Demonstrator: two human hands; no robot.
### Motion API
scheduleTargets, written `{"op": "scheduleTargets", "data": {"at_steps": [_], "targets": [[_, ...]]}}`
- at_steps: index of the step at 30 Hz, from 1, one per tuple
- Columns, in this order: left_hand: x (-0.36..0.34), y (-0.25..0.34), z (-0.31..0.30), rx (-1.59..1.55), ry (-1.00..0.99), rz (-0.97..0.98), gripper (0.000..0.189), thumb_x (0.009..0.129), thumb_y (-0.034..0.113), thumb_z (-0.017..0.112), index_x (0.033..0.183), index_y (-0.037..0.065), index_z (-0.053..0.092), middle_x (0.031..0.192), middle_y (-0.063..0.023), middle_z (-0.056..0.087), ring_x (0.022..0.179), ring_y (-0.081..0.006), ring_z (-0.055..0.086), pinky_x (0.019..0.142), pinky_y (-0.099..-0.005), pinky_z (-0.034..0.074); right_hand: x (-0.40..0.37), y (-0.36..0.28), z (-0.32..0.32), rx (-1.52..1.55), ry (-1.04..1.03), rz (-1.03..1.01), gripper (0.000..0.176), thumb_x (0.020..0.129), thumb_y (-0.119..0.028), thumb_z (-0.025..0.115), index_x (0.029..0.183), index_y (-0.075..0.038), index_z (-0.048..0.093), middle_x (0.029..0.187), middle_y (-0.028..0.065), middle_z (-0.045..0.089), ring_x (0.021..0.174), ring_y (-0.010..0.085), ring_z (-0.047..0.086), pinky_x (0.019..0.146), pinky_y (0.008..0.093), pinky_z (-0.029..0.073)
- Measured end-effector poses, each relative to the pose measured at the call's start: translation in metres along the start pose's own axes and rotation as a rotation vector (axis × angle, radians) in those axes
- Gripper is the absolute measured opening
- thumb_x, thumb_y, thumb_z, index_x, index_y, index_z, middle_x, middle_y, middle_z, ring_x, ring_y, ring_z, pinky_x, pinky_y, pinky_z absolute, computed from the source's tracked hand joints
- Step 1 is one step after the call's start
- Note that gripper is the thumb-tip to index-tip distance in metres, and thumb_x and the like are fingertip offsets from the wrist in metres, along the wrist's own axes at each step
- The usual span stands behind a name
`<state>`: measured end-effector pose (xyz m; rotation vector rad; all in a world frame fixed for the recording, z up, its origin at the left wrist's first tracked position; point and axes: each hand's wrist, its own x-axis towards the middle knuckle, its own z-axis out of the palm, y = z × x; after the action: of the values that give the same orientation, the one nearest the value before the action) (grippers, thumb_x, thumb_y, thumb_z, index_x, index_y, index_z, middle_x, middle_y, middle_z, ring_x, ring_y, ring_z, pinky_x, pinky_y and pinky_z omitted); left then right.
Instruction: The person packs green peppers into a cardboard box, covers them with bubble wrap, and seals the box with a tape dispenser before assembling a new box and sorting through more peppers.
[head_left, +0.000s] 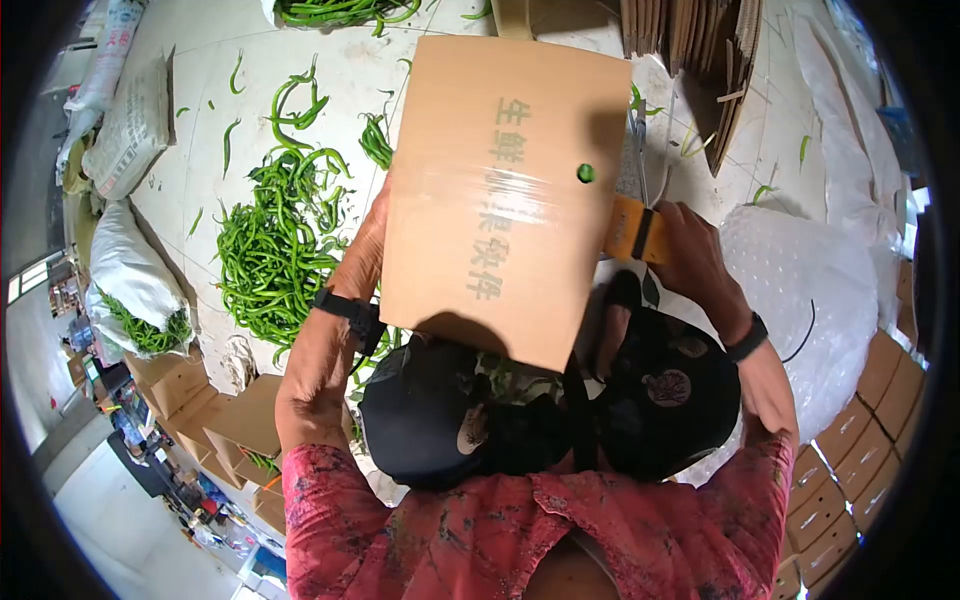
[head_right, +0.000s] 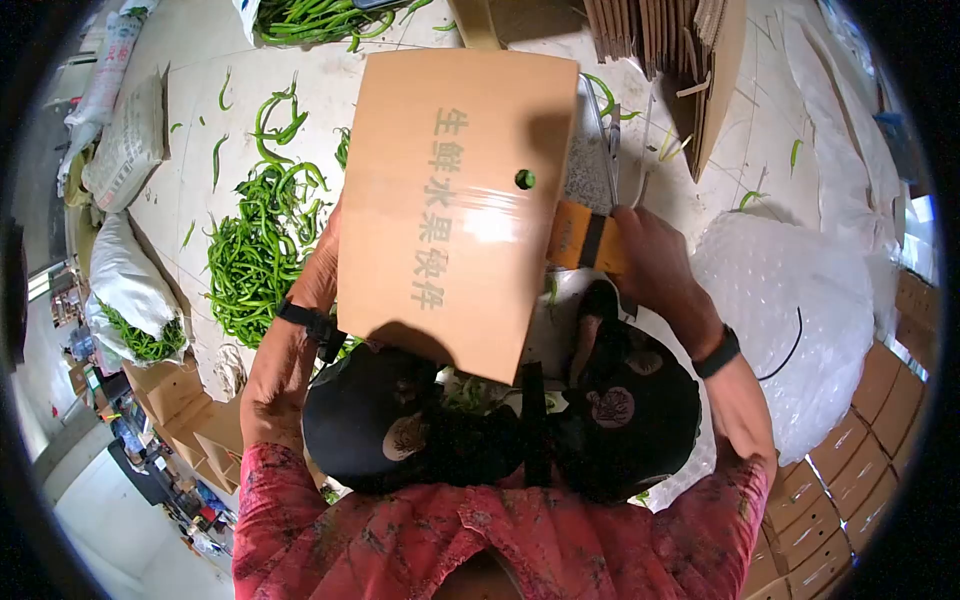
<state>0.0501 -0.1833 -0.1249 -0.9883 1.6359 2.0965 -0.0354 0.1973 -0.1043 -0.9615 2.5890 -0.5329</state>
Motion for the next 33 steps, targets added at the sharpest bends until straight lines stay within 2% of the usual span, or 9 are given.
{"op": "scheduleTargets", "data": {"at_steps": [10, 13, 15, 17, 18, 20, 22, 26, 33], "targets": [[0.073, -0.079, 0.007, -0.163, -0.039, -0.195, 0.062, 0.099, 0.051, 0.040, 0.133, 0.000, 0.049, 0.129, -0.0151, 0.057, 0.108, -0.0229, 0.060, 0.099, -0.0387, 0.045, -0.001, -0.105, -0.120, -0.192, 0.010, 0.063, 0.049, 0.067, -0.005, 0.070, 0.112, -0.002, 0.051, 0.087, 0.0192, 0.060, 0.080, 0.0409, 0.061, 0.068, 0.0477, 0.049], [0.055, -0.029, -0.014, 0.011, 0.240, 0.111, 0.069, 0.099, 0.053, 0.037, 0.139, -0.003, 0.044, 0.136, -0.0191, 0.052, 0.125, -0.0262, 0.050, 0.109, -0.0396, 0.033, 0.029, -0.135, -0.108, -0.201, 0.036, -0.003, 0.054, 0.067, -0.007, 0.071, 0.116, -0.001, 0.052, 0.090, 0.0206, 0.060, 0.083, 0.0385, 0.062, 0.068, 0.0456, 0.048], [0.015, 0.014, -0.004, 0.254, 0.153, 0.393, 0.070, 0.101, 0.055, 0.031, 0.147, 0.003, 0.034, 0.141, -0.0186, 0.048, 0.129, -0.0264, 0.047, 0.107, -0.0383, 0.036, 0.047, -0.147, -0.092, -0.203, 0.080, -0.088, 0.053, 0.067, -0.009, 0.070, 0.117, 0.000, 0.053, 0.091, 0.0215, 0.060, 0.082, 0.0365, 0.063, 0.066, 0.0444, 0.048], [-0.015, 0.052, 0.027, 0.349, 0.023, 0.548, 0.077, 0.099, 0.057, 0.034, 0.144, -0.005, 0.035, 0.141, -0.0258, 0.046, 0.136, -0.0302, 0.040, 0.113, -0.0365, 0.027, 0.069, -0.153, -0.082, -0.111, 0.572, -0.663, 0.044, 0.066, -0.010, 0.066, 0.108, 0.000, 0.056, 0.083, 0.0196, 0.061, 0.074, 0.0330, 0.063, 0.063, 0.0410, 0.048], [-0.028, 0.058, 0.031, 0.511, 0.088, 0.637, 0.076, 0.100, 0.056, 0.034, 0.145, -0.005, 0.031, 0.126, -0.0276, 0.058, 0.122, -0.0335, 0.055, 0.104, -0.0370, 0.040, 0.078, -0.160, -0.083, -0.109, 0.584, -0.666, 0.044, 0.066, -0.010, 0.066, 0.108, 0.000, 0.056, 0.083, 0.0196, 0.061, 0.074, 0.0330, 0.063, 0.063, 0.0410, 0.048], [-0.018, 0.054, 0.013, 0.726, 0.132, 0.668, 0.074, 0.100, 0.055, 0.034, 0.146, -0.003, 0.029, 0.116, -0.0269, 0.062, 0.111, -0.0354, 0.060, 0.096, -0.0382, 0.045, 0.091, -0.176, -0.085, -0.251, 0.249, -0.569, 0.031, 0.066, -0.003, 0.061, 0.095, 0.004, 0.055, 0.071, 0.0154, 0.060, 0.065, 0.0288, 0.062, 0.053, 0.0381, 0.046], [-0.009, 0.051, 0.002, 0.942, 0.196, 0.746, 0.069, 0.101, 0.052, 0.033, 0.149, 0.002, 0.025, 0.091, -0.0256, 0.068, 0.087, -0.0390, 0.068, 0.078, -0.0404, 0.053, 0.087, -0.183, -0.085, -0.255, 0.265, -0.509, 0.030, 0.065, -0.004, 0.063, 0.093, 0.003, 0.055, 0.071, 0.0156, 0.060, 0.066, 0.0297, 0.063, 0.055, 0.0393, 0.047], [-0.008, 0.054, -0.002, 0.946, 0.340, 0.529, 0.067, 0.101, 0.052, 0.032, 0.148, 0.004, 0.031, 0.104, -0.0359, 0.063, 0.106, -0.0495, 0.059, 0.095, -0.0500, 0.044, 0.055, -0.150, -0.098, -0.032, 0.136, -0.352, 0.040, 0.067, -0.008, 0.065, 0.104, -0.001, 0.052, 0.067, 0.0154, 0.059, 0.064, 0.0364, 0.060, 0.064, 0.0445, 0.048], [-0.001, 0.052, -0.006, 0.836, 0.266, 0.603, 0.068, 0.100, 0.056, 0.033, 0.139, 0.003, 0.047, 0.122, -0.0280, 0.061, 0.119, -0.0391, 0.057, 0.101, -0.0404, 0.042, -0.018, -0.044, -0.053, -0.080, 0.033, 0.000, 0.047, 0.073, -0.016, 0.074, 0.111, -0.005, 0.048, 0.092, 0.0195, 0.061, 0.085, 0.0410, 0.062, 0.074, 0.0497, 0.050]]}}
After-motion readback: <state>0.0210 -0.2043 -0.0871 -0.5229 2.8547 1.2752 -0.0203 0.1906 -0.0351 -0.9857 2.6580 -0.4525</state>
